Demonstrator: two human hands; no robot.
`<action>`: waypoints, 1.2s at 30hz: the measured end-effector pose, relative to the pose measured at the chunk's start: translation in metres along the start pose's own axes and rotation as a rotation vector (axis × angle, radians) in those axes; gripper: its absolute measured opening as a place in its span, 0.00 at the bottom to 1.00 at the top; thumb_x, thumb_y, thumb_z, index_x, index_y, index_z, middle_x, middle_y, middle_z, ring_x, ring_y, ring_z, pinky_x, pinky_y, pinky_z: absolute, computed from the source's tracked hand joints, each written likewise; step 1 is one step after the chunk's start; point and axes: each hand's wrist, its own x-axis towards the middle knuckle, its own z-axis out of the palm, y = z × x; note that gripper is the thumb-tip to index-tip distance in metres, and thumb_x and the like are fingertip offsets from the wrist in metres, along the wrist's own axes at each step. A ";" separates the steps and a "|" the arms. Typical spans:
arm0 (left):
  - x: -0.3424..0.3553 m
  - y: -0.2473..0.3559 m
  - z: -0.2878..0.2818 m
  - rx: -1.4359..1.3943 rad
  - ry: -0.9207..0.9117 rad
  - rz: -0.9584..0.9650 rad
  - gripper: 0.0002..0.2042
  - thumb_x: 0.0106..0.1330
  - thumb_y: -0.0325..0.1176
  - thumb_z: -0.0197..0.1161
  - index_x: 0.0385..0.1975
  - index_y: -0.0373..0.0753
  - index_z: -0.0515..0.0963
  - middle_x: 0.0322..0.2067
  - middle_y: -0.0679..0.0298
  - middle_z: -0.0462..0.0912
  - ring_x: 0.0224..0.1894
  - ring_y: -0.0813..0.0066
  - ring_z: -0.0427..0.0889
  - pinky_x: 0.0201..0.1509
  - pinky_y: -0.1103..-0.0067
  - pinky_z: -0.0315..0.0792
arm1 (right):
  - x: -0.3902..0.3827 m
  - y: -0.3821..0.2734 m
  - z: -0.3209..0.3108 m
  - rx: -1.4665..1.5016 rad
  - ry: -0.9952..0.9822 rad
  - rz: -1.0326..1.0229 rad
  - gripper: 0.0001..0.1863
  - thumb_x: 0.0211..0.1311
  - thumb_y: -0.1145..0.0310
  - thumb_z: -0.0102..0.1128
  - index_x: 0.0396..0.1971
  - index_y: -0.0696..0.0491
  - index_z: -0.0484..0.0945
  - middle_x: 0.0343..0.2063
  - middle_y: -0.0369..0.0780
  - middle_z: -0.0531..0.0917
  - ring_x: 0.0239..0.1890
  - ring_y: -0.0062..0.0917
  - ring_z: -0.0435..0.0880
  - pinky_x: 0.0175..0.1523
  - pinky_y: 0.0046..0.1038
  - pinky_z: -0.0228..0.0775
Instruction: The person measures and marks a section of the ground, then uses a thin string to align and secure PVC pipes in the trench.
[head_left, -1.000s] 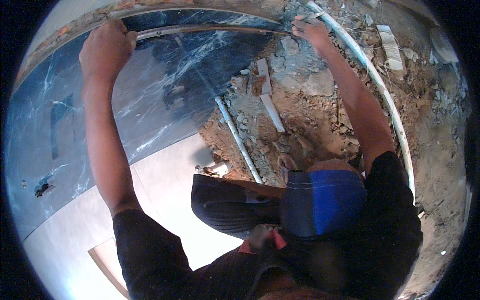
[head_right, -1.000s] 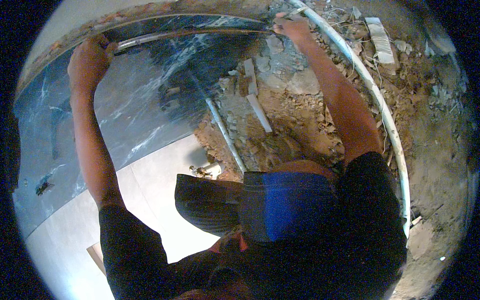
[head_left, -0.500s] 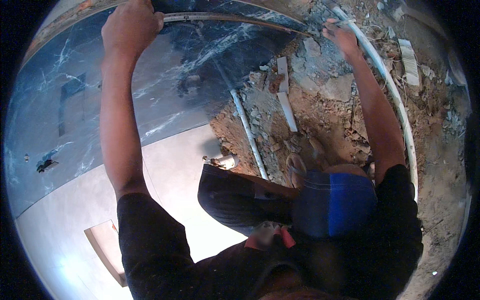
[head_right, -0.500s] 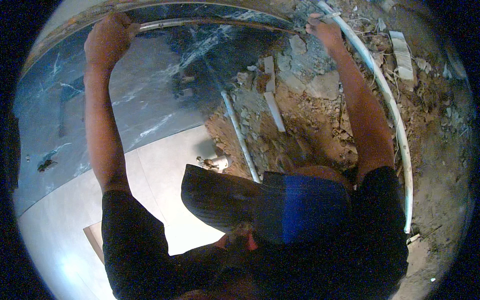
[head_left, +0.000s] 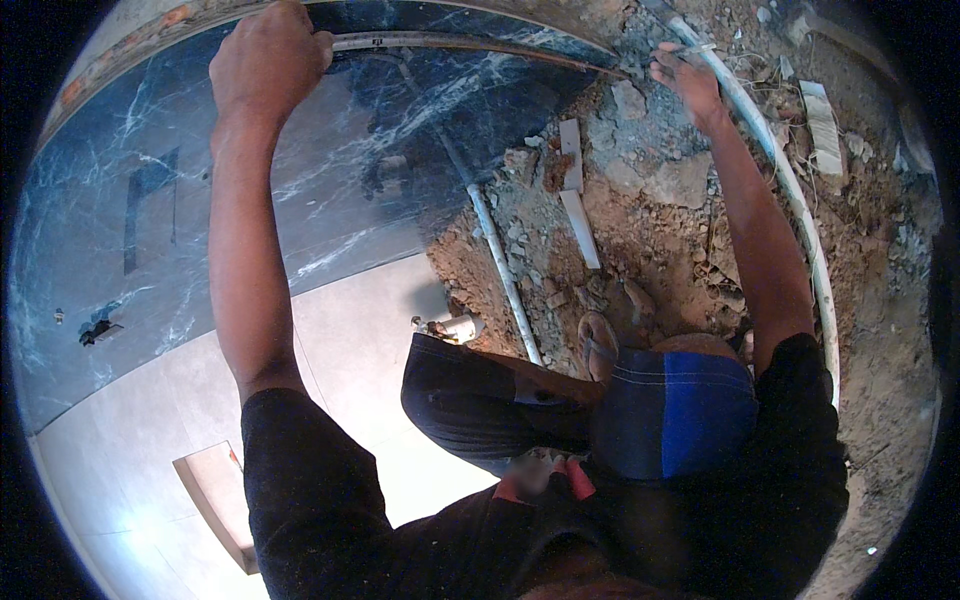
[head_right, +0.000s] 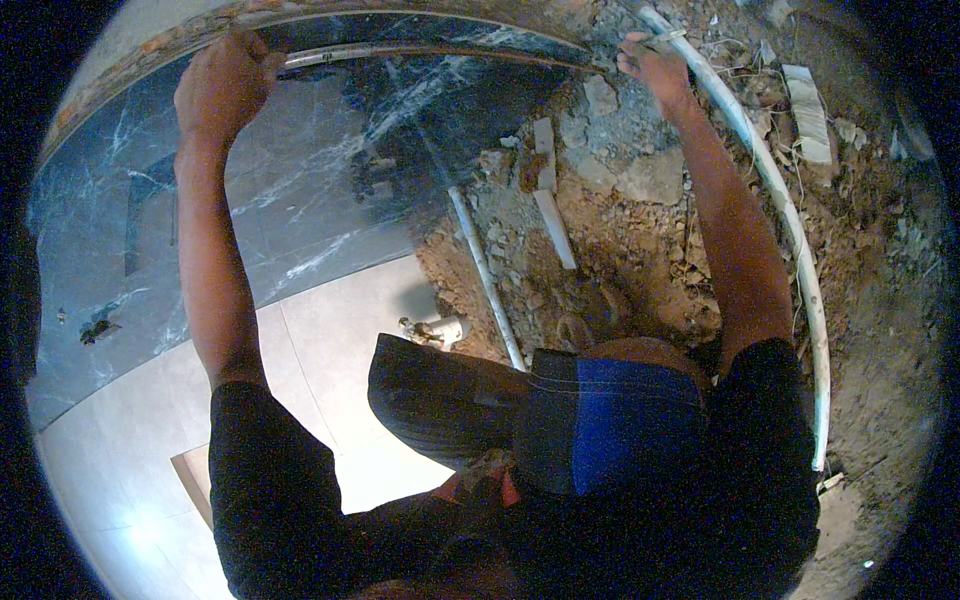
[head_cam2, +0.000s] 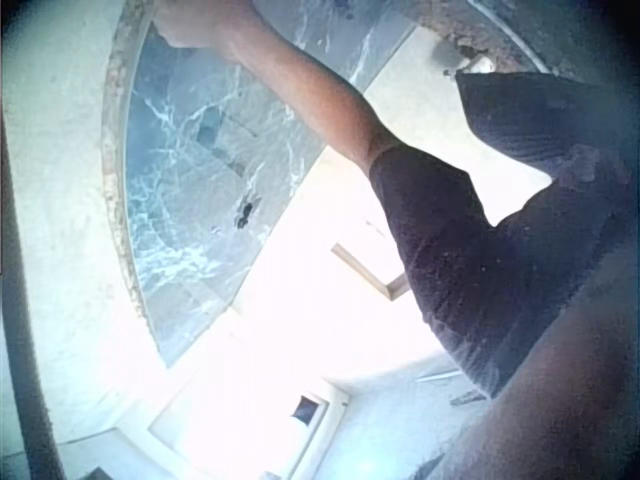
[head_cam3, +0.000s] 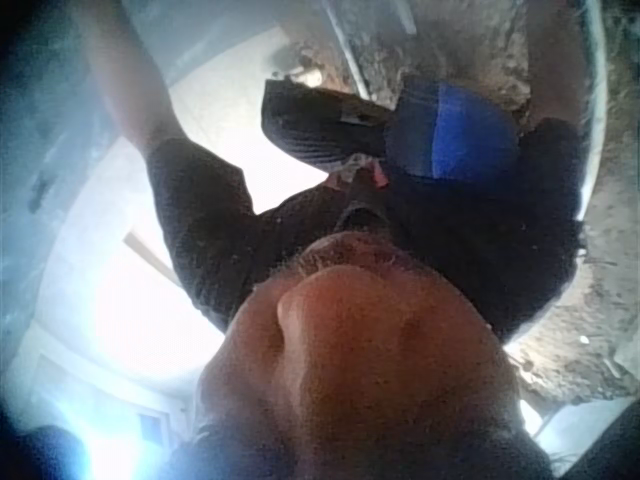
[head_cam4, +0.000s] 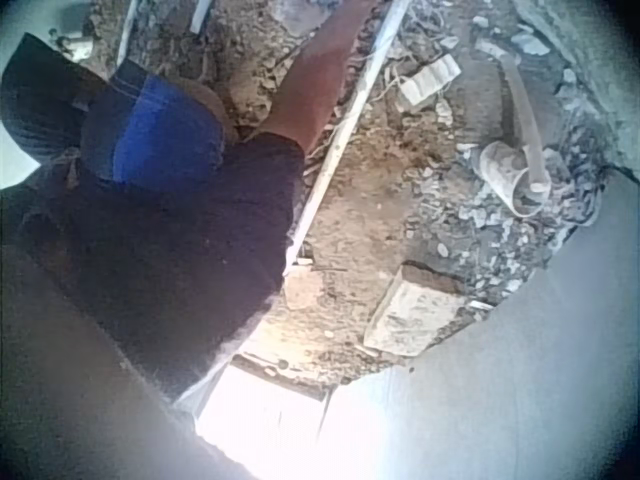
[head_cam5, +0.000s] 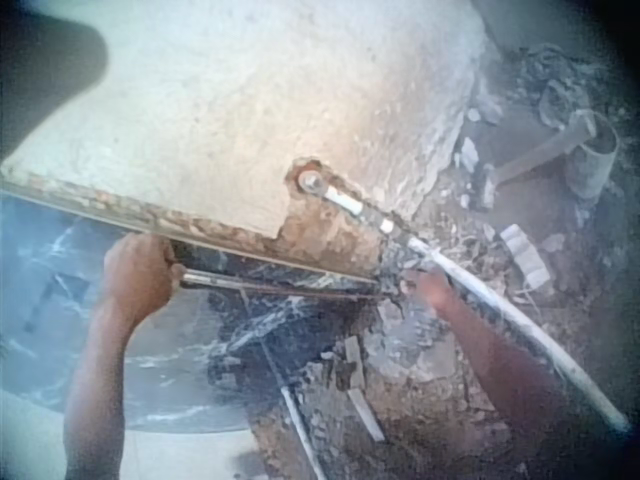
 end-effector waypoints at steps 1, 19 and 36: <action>0.000 -0.001 0.001 -0.002 0.024 0.010 0.13 0.56 0.47 0.60 0.29 0.43 0.78 0.29 0.55 0.81 0.35 0.54 0.80 0.39 0.64 0.73 | 0.000 0.000 0.001 -0.018 0.002 0.002 0.14 0.64 0.68 0.52 0.46 0.59 0.72 0.44 0.45 0.77 0.45 0.30 0.78 0.52 0.28 0.75; 0.002 0.008 -0.010 -0.026 -0.094 -0.115 0.11 0.53 0.44 0.62 0.29 0.43 0.80 0.31 0.55 0.82 0.38 0.57 0.81 0.42 0.66 0.74 | 0.009 0.012 -0.010 0.000 -0.086 -0.085 0.16 0.63 0.70 0.52 0.48 0.60 0.71 0.44 0.43 0.77 0.44 0.28 0.79 0.52 0.25 0.75; 0.003 0.008 -0.007 0.000 -0.064 -0.102 0.11 0.54 0.43 0.62 0.29 0.44 0.80 0.30 0.56 0.82 0.37 0.57 0.81 0.40 0.66 0.73 | 0.016 0.030 0.025 -0.028 -0.158 -0.080 0.20 0.65 0.66 0.49 0.54 0.60 0.66 0.48 0.45 0.74 0.48 0.32 0.78 0.54 0.30 0.75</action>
